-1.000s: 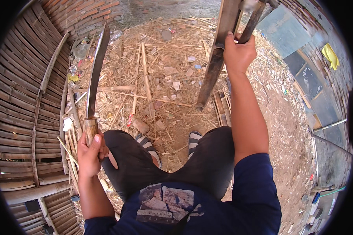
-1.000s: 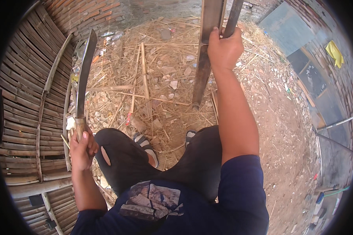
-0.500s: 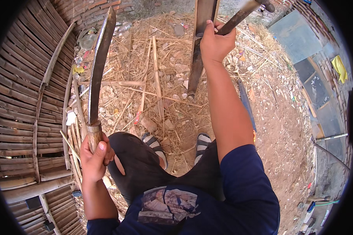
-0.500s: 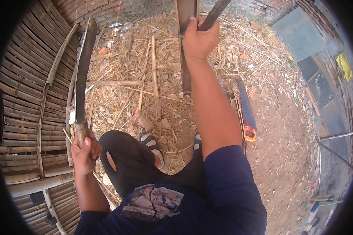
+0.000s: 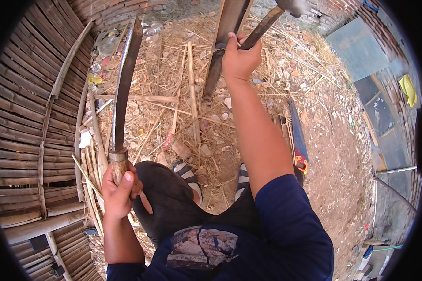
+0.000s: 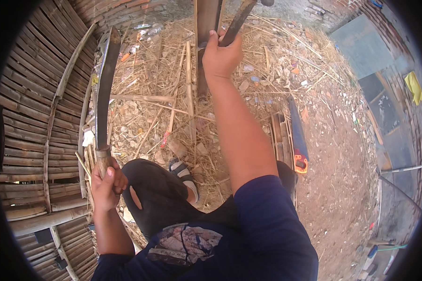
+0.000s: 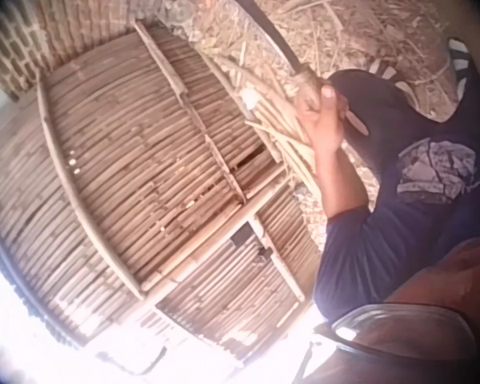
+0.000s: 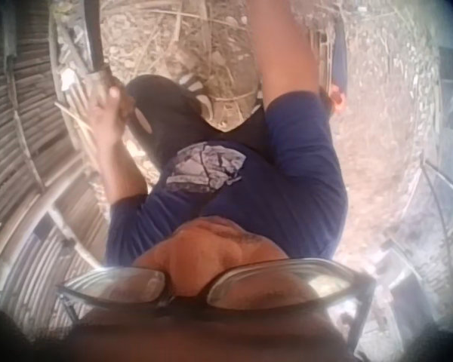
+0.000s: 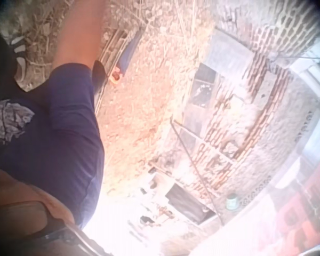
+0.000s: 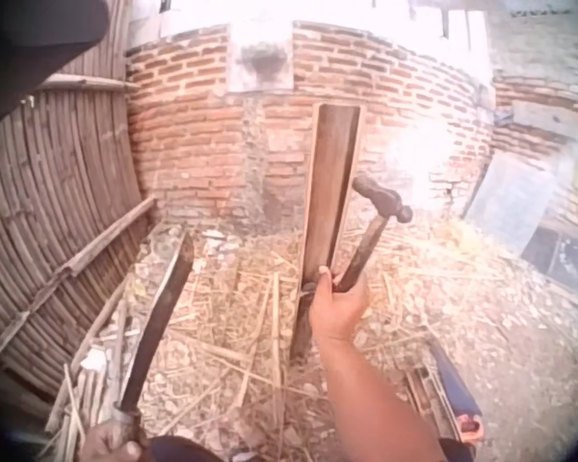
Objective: The person splits a piece of bamboo by placing a large knife across its top and striking the knife with a hammer.
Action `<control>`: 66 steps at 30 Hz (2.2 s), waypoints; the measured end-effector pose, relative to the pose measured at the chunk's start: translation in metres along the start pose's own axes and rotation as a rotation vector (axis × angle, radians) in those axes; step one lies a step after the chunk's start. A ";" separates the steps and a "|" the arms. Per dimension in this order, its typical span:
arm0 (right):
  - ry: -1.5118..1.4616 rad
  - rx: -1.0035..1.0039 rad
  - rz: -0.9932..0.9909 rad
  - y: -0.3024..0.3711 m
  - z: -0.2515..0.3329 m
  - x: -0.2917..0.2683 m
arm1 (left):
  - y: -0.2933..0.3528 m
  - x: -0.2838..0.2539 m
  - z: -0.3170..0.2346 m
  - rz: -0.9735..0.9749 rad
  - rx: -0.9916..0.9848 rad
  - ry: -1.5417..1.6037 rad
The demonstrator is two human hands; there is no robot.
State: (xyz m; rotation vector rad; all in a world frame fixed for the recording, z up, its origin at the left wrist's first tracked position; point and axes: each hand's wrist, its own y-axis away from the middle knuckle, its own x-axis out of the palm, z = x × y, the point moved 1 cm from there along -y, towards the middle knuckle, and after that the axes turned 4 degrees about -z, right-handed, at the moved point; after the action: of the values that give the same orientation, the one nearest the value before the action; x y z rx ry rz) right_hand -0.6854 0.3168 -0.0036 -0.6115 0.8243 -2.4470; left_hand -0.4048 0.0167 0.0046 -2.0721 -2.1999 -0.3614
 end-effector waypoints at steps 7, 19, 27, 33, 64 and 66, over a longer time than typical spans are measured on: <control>0.114 -0.060 0.054 -0.001 0.009 -0.021 | 0.009 -0.001 -0.007 0.020 0.029 0.002; 0.139 0.056 0.091 0.014 0.035 -0.054 | 0.020 0.019 -0.031 0.134 0.134 -0.050; 0.166 0.019 0.111 0.036 0.054 -0.045 | 0.009 0.074 -0.093 0.218 0.308 -0.027; 0.172 -0.004 0.128 0.042 0.052 -0.052 | -0.011 0.111 -0.125 0.224 0.273 -0.033; -0.565 0.438 0.553 -0.001 0.139 -0.085 | 0.043 0.087 -0.133 0.163 0.105 -0.117; -0.527 0.467 0.565 0.004 0.146 -0.089 | 0.048 0.084 -0.136 0.164 0.107 -0.137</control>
State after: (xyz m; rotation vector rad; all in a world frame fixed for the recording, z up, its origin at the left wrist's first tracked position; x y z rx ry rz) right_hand -0.5351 0.3012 0.0766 -0.6809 0.1606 -1.7474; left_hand -0.3755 0.0685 0.1610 -2.2590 -2.0485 -0.0879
